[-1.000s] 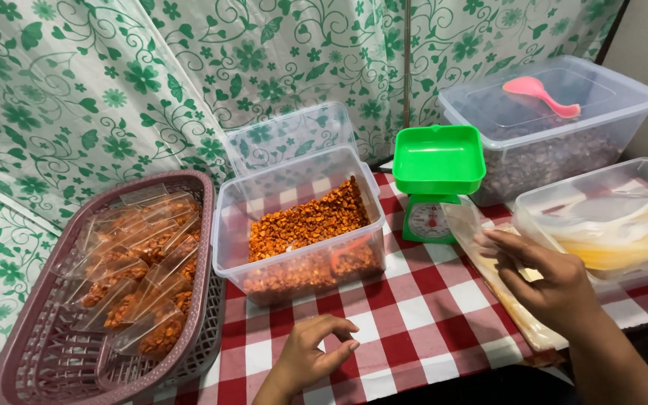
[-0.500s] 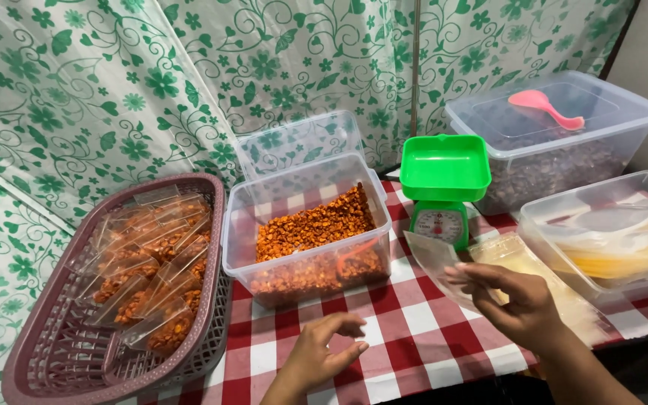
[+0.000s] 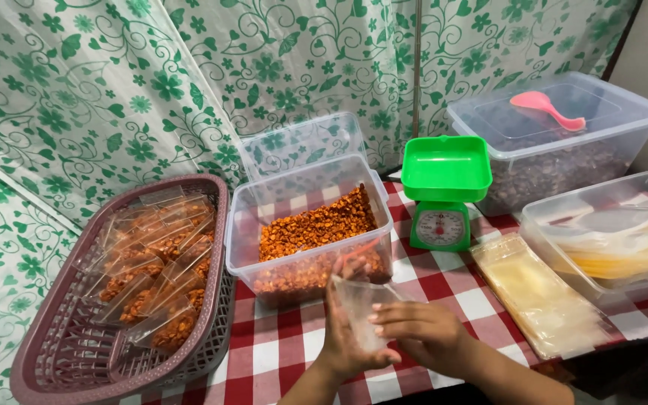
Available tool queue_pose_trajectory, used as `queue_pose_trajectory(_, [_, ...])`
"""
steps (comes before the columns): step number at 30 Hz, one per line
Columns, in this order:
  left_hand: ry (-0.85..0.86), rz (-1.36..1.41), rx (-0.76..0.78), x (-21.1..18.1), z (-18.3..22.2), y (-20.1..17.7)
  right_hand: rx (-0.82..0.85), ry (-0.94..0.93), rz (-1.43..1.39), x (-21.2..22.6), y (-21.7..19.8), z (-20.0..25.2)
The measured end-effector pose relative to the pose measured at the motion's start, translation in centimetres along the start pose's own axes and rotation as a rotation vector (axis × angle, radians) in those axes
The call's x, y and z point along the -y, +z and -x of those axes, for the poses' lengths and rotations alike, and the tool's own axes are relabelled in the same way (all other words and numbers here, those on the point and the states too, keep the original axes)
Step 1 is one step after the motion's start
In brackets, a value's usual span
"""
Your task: Packaging small snacks into plastic bags, weighing them on a scale, and placing them in a basket.
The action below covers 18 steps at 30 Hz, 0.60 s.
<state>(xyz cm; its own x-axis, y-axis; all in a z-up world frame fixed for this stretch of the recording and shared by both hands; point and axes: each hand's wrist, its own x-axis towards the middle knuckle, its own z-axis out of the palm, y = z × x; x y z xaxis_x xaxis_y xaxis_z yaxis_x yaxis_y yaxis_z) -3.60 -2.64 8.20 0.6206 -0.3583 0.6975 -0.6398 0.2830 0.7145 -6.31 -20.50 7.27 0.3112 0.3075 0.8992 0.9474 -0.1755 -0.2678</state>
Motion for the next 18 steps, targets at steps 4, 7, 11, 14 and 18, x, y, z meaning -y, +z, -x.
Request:
queue_pose_trajectory(4, [0.022,-0.059,-0.031,-0.1,0.3,0.0,0.171,0.131,-0.266,0.1,-0.4,-0.1])
queue_pose_trajectory(7, [0.052,-0.253,-0.005,0.8,1.0,-0.6,0.256,0.317,-0.301,0.2,-1.8,0.0])
queue_pose_trajectory(11, [0.093,-0.331,0.009,0.7,0.8,-0.9,0.215,0.441,-0.21,-1.5,-2.3,1.9])
queue_pose_trajectory(14, [0.227,-0.102,0.004,1.4,0.4,-0.5,0.082,0.744,-0.214,-2.9,-1.4,3.0])
queue_pose_trajectory(18, [0.492,0.287,-0.014,4.7,-0.3,-0.9,-0.006,1.233,-0.51,-4.5,-1.2,4.3])
